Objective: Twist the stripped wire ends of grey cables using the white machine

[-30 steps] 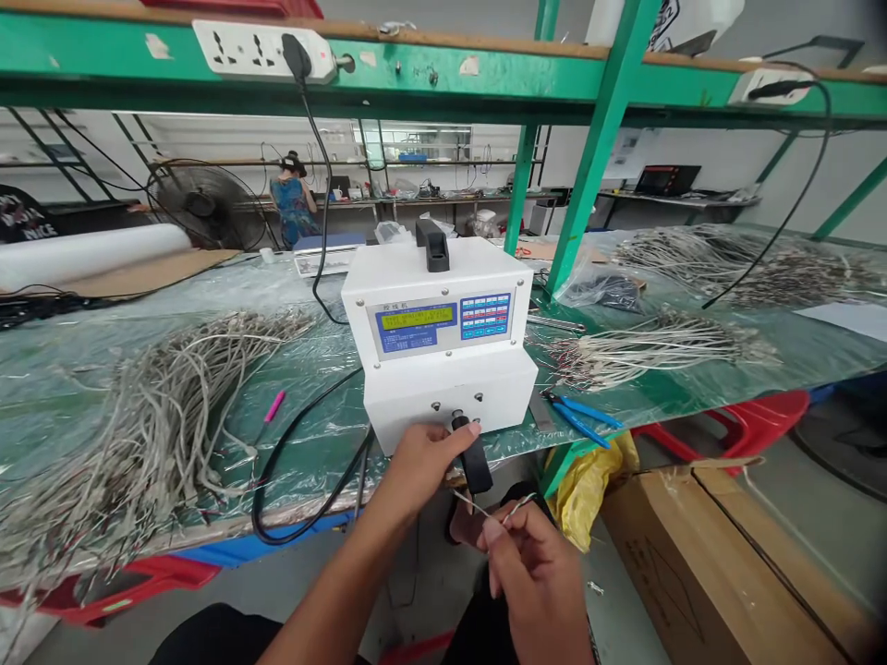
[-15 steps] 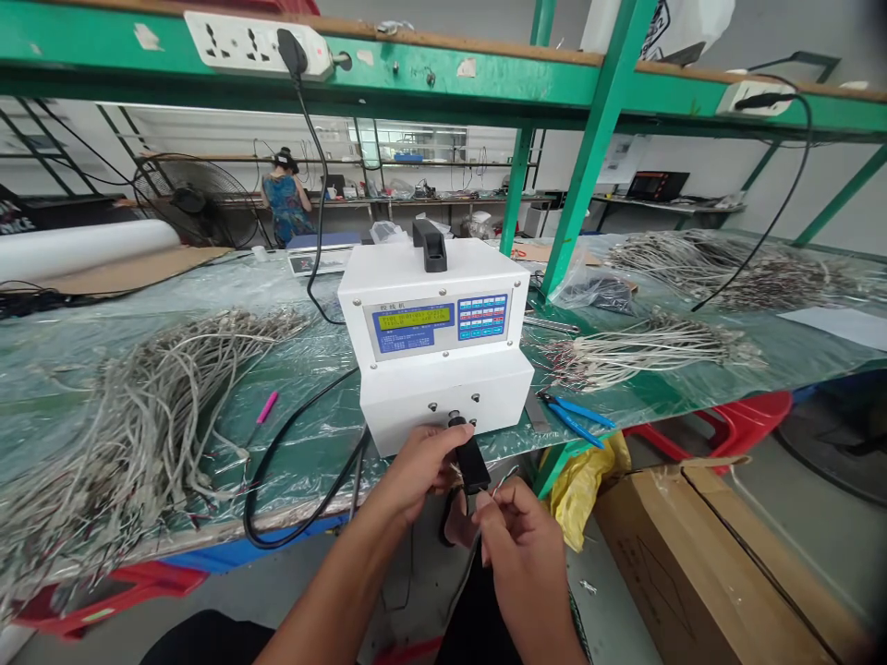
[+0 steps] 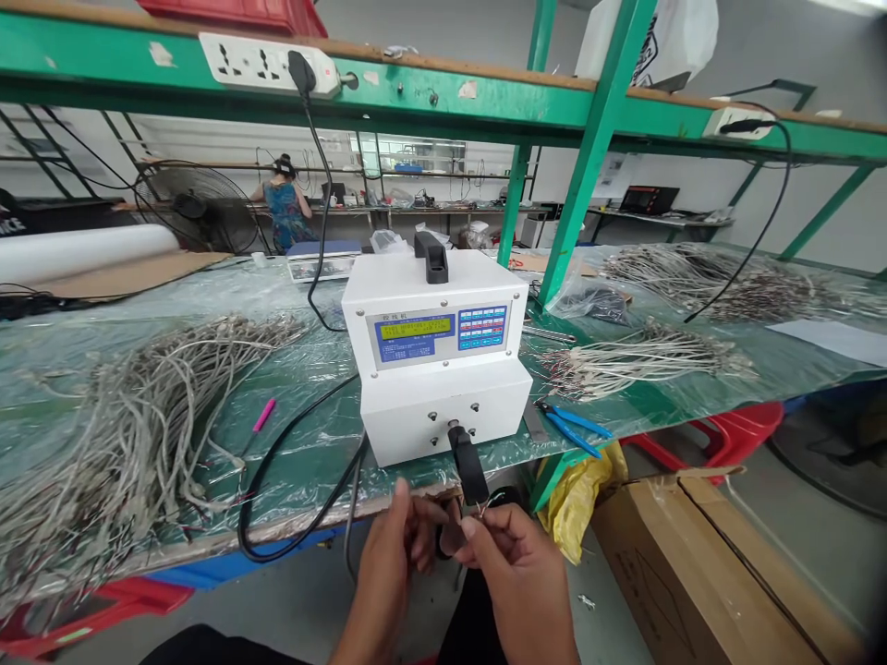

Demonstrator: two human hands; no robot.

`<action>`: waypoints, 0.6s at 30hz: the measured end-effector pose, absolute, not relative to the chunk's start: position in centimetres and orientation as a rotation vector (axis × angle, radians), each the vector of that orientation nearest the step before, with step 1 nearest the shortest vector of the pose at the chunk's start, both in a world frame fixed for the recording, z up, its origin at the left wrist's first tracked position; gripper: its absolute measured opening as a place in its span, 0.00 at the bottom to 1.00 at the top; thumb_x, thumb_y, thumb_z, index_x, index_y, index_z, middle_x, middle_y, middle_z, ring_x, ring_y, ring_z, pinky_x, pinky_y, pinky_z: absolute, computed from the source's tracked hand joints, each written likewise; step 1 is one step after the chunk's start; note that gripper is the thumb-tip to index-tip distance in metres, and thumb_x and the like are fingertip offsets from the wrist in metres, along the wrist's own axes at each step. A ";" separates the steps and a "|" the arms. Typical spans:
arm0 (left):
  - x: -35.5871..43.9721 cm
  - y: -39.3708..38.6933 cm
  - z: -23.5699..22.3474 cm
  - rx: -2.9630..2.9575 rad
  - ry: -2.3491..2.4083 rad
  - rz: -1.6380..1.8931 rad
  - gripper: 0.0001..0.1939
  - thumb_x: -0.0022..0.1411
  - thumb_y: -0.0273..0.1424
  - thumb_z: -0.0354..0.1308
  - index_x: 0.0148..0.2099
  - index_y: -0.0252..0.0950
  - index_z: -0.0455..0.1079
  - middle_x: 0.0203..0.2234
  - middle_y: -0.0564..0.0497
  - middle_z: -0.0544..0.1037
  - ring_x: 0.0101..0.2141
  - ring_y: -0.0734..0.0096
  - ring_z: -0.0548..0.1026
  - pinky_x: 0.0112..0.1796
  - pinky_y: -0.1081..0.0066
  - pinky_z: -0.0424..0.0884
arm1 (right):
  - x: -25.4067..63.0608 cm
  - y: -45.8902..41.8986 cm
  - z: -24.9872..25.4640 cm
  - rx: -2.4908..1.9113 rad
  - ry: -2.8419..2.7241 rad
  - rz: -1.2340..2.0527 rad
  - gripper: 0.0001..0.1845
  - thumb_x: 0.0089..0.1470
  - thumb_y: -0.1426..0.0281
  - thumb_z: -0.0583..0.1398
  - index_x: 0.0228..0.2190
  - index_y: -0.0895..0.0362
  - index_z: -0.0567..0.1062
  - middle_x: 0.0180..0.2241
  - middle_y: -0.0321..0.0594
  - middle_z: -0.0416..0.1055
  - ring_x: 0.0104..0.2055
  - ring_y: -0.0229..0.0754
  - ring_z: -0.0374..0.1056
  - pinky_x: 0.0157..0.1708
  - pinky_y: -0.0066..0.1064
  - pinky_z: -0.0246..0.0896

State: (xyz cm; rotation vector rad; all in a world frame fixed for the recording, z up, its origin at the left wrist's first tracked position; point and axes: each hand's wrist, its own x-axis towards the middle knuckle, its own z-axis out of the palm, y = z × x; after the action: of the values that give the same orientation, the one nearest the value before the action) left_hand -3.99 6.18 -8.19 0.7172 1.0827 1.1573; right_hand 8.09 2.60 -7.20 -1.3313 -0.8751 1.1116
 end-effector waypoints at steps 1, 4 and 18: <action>-4.1 5.4 -9.0 0.662 1.079 1.153 0.34 0.58 0.60 0.52 0.27 0.31 0.74 0.10 0.61 0.54 0.14 0.80 0.53 0.18 0.76 0.53 | 8.1 2.6 -7.2 -1.338 -0.884 1.103 0.16 0.52 0.57 0.65 0.30 0.58 0.75 0.26 0.37 0.74 0.27 0.41 0.73 0.30 0.28 0.70; -4.1 3.8 -11.3 0.540 1.064 1.104 0.36 0.53 0.62 0.54 0.24 0.31 0.74 0.09 0.62 0.52 0.12 0.81 0.52 0.16 0.76 0.52 | 8.2 2.6 -6.8 -1.366 -0.909 1.089 0.16 0.52 0.56 0.65 0.30 0.58 0.74 0.24 0.36 0.74 0.27 0.40 0.73 0.29 0.27 0.68; -3.1 2.6 -12.1 0.412 1.073 1.053 0.35 0.45 0.62 0.62 0.22 0.30 0.75 0.07 0.61 0.54 0.10 0.82 0.52 0.15 0.77 0.51 | 8.3 0.7 -6.0 -1.386 -0.897 1.053 0.18 0.53 0.55 0.64 0.26 0.58 0.74 0.19 0.34 0.70 0.22 0.37 0.69 0.26 0.23 0.63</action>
State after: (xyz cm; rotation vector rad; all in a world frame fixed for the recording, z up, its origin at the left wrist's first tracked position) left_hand -3.07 2.60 -12.14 0.4119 1.0728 1.0527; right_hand 8.31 0.67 -5.98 -1.3858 -0.8975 1.0528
